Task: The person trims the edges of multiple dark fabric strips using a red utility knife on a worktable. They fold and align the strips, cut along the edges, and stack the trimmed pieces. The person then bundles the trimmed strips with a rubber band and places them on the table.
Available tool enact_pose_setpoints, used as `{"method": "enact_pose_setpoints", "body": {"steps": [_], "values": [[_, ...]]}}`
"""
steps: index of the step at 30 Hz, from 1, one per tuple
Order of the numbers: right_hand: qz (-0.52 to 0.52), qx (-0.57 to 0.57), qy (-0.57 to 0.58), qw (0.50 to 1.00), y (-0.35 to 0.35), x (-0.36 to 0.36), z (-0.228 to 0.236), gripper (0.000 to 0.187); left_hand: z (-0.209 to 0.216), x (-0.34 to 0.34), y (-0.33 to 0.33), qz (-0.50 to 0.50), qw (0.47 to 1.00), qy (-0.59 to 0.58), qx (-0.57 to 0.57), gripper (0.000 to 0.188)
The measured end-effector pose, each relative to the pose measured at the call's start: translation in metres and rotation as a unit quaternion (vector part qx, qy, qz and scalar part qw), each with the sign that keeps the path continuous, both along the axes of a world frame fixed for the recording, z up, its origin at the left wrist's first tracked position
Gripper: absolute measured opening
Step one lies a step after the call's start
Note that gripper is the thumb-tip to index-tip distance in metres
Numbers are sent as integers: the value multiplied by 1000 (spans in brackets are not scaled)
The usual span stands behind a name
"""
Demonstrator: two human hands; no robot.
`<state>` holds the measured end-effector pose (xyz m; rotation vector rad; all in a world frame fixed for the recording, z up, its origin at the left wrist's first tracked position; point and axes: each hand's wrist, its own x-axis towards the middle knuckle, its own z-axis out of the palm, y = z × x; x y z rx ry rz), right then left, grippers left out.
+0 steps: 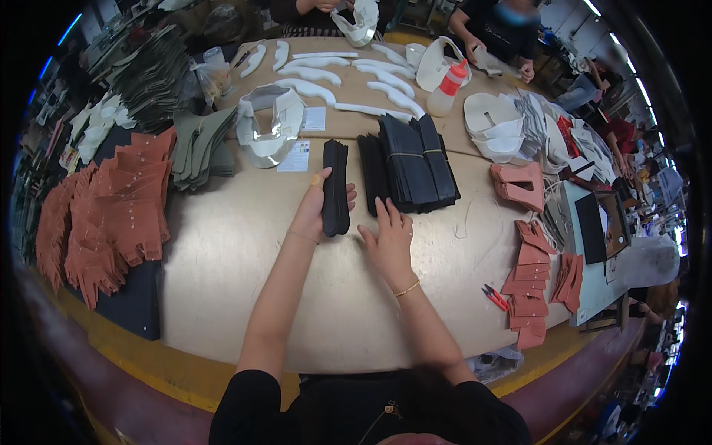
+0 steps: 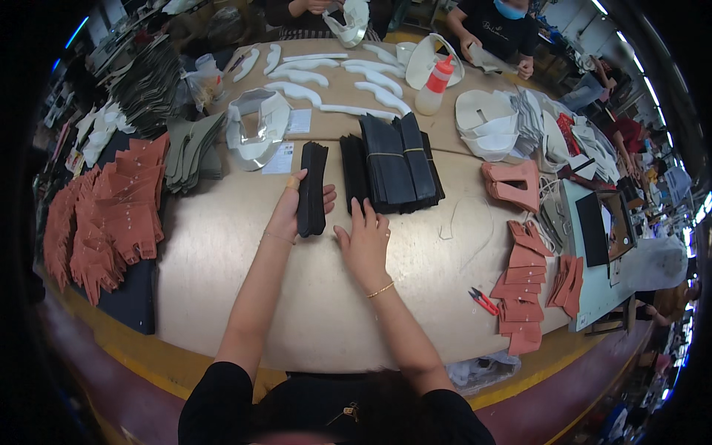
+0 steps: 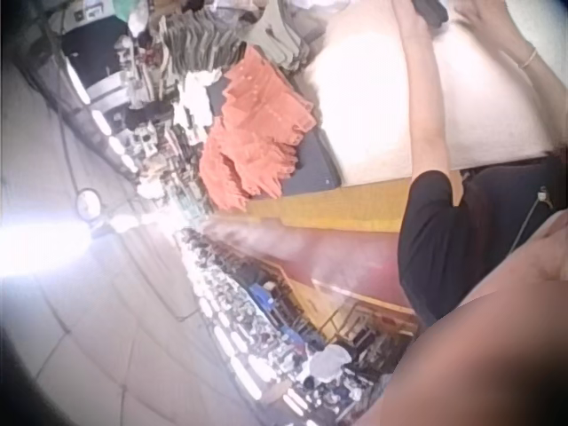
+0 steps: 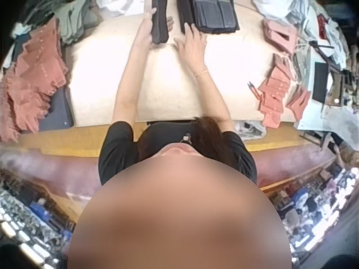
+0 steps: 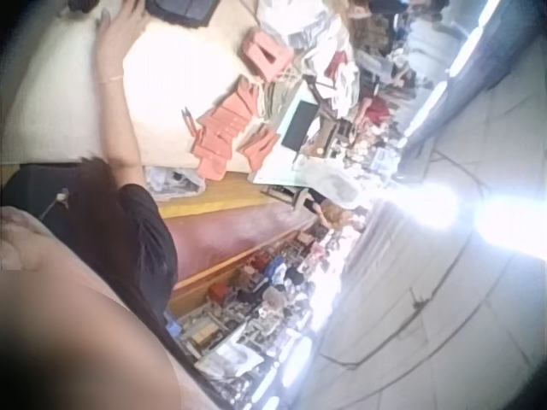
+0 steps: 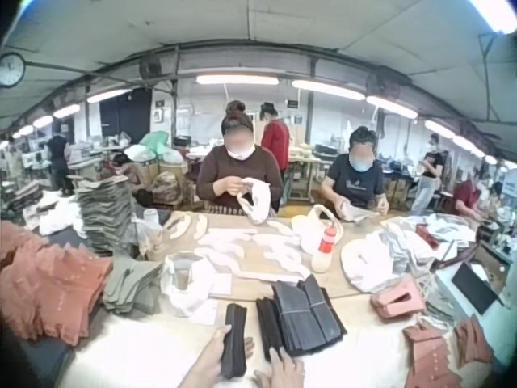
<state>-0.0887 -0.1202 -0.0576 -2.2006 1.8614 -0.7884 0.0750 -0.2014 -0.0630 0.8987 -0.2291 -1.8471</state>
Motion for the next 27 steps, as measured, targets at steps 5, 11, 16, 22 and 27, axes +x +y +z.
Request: {"method": "enact_pose_setpoints", "body": {"steps": [5, 11, 16, 22, 27], "values": [[27, -47, 25, 998, -2, 11, -3, 55, 3, 3, -16, -9, 996, -37, -78, 55], [20, -47, 9, 999, -19, 26, -1, 43, -7, 5, -30, -49, 997, 45, -36, 55], [-9, -32, -61, 998, -39, 30, 4, 36, -16, 8, -36, -52, 995, 78, -21, 54], [-40, 33, -106, 993, -70, 33, -4, 51, -20, 11, -37, -54, 995, 85, -12, 55], [-63, 40, -20, 997, -81, 43, -12, 43, -22, 19, -36, -95, 990, 104, 6, 52]]}}
